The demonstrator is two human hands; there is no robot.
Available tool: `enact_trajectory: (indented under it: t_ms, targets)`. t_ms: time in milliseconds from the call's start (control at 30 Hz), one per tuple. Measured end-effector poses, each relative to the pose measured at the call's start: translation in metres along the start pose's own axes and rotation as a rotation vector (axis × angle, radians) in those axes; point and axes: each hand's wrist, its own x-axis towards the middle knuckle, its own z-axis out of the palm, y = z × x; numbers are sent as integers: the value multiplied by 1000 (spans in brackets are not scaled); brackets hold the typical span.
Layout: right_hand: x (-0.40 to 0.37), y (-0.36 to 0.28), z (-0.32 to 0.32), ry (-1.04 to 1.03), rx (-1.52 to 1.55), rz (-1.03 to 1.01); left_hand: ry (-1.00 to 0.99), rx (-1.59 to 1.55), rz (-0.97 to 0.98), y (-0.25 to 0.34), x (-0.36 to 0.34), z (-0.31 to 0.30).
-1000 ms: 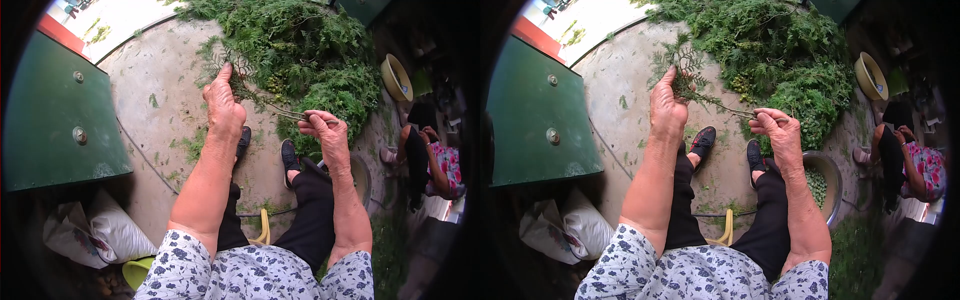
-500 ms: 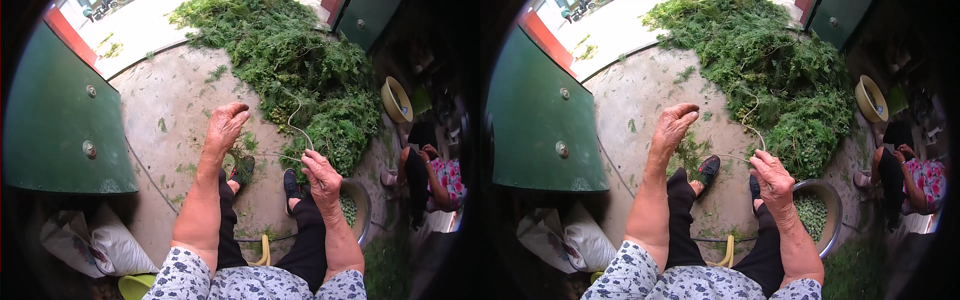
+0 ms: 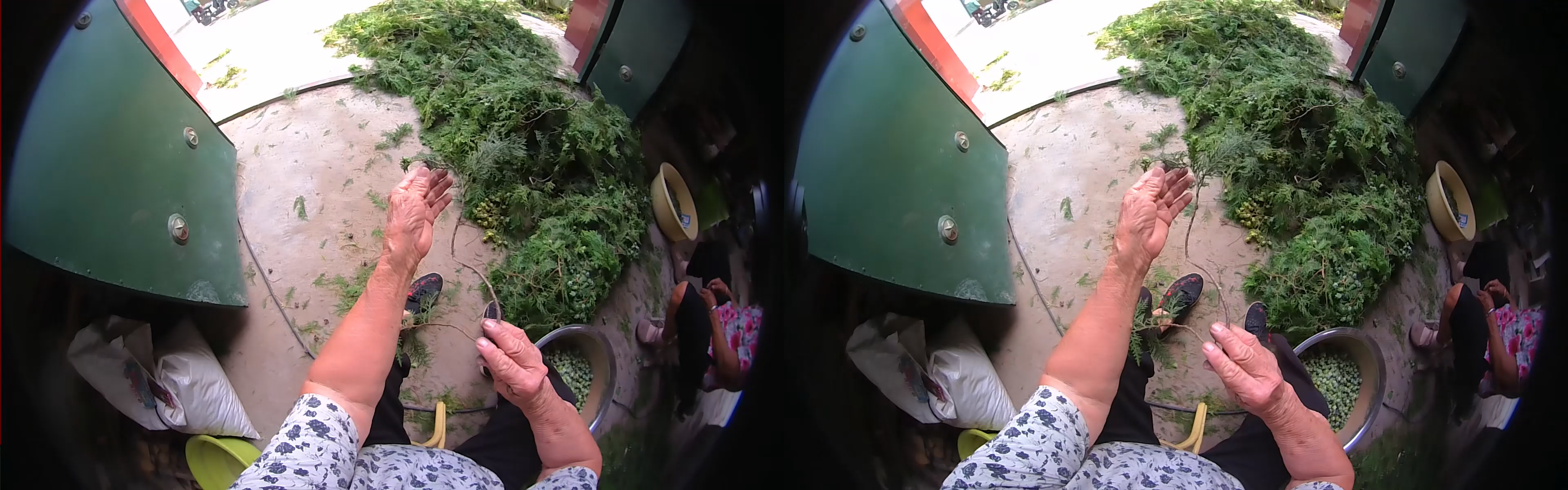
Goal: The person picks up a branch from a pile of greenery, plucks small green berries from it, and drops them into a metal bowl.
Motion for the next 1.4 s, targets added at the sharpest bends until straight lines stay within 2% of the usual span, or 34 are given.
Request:
enact_trajectory:
  t_ms: [67,167,233,367,467,567,700,833,900,933,967,1000,1100,1167,1233,1300,1367,1400]
  targets:
    - [-1,0,5,-47,21,-40,47,-137,68,1,3,-3]
    - [-2,0,8,-74,41,-33,57,-183,145,7,3,-6]
    - [-3,1,8,-85,28,-21,22,-156,156,9,2,-7]
    - [-5,7,11,-113,15,-10,-64,-38,33,14,-8,3]
    - [-6,8,15,-148,67,-17,-42,143,71,17,-11,7]
    - [-8,9,19,-195,79,-17,-96,81,90,15,-13,12]
    - [-4,13,18,-211,71,14,-68,93,86,13,-17,18]
    - [-3,17,18,-260,88,146,-104,120,186,5,-18,17]
    - [5,15,14,-181,143,284,-107,153,212,2,-20,18]
    - [4,21,12,-82,67,307,-128,158,215,0,-21,18]
    - [8,21,9,64,116,491,-149,164,216,-2,-22,19]
    - [16,24,4,202,182,574,-157,181,248,-5,-23,19]
    - [49,34,-12,499,270,751,-186,223,146,-9,-30,21]
    - [65,50,-14,548,130,670,-211,241,120,-9,-36,26]
    - [74,59,-12,537,121,658,-215,244,96,-12,-41,32]
    - [82,65,-5,436,255,711,-254,270,88,-14,-43,34]
    - [77,63,0,324,194,729,-294,251,49,-14,-47,37]
    - [73,65,4,357,251,743,-312,259,37,-18,-46,35]
